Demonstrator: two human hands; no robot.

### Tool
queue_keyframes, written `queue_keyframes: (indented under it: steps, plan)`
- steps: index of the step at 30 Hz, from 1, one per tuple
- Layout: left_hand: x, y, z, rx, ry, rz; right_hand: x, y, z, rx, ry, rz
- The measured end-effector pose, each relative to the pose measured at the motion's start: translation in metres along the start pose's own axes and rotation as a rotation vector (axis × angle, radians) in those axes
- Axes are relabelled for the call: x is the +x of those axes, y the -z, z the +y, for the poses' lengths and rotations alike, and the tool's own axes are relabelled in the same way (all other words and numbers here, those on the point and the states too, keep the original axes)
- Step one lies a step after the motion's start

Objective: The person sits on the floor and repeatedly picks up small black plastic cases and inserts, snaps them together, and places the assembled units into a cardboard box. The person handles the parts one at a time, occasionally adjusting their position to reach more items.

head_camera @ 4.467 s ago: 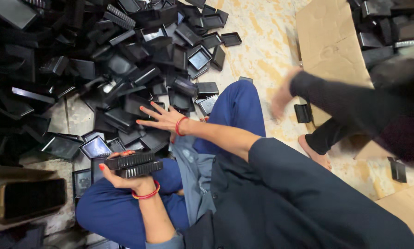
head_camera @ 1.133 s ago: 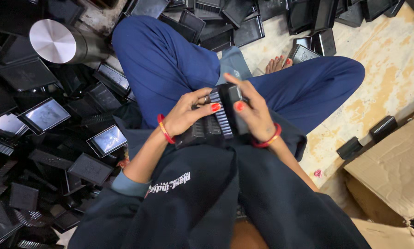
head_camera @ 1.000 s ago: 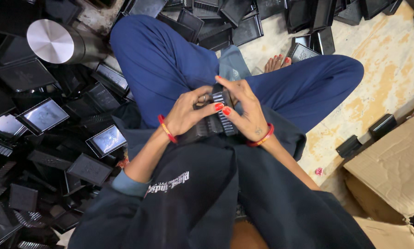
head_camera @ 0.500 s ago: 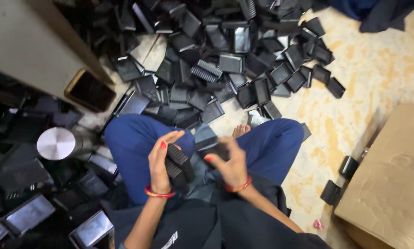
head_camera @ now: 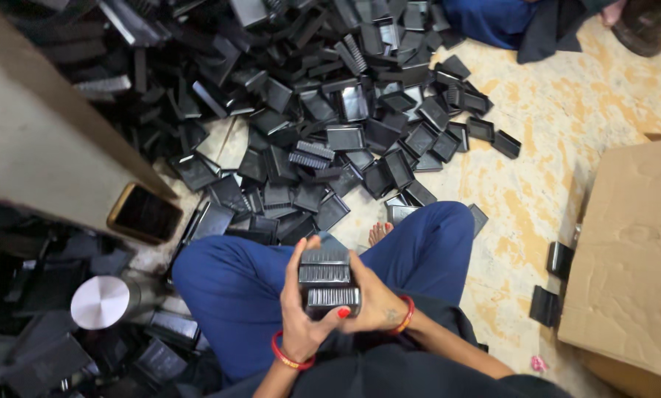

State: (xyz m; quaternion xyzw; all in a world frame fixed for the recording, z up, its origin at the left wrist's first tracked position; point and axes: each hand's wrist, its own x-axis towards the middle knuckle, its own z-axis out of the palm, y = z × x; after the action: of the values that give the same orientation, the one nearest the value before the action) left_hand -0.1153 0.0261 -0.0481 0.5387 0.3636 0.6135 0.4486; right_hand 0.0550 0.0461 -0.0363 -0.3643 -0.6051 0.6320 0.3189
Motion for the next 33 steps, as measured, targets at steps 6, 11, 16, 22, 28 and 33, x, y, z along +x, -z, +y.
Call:
queue_keyframes:
  steps: [6, 11, 16, 22, 28, 33]
  plan:
    - [0.022, -0.003, 0.007, 0.133, 0.013, 0.004, -0.009, -0.001, 0.016, -0.504, 0.163, 0.16]
    - [0.053, -0.016, -0.004, 0.068, 0.014, -0.237, -0.012, 0.007, 0.0, -0.508, 0.167, 0.468]
    - [0.121, -0.054, -0.028, -0.166, -0.016, -0.686, -0.047, 0.03, -0.051, -0.569, 0.121, 0.723]
    - [0.153, -0.026, -0.116, 0.317, -0.244, -0.546, -0.184, 0.03, -0.101, -1.151, -0.049, 1.258]
    - [0.173, -0.001, -0.223, -0.012, 0.111, -0.37, -0.304, -0.05, -0.107, -1.694, -0.114, 1.488]
    - [0.181, -0.034, -0.236, 0.045, 0.209, -0.336, -0.395, -0.139, -0.078, -1.958, -0.549, 1.628]
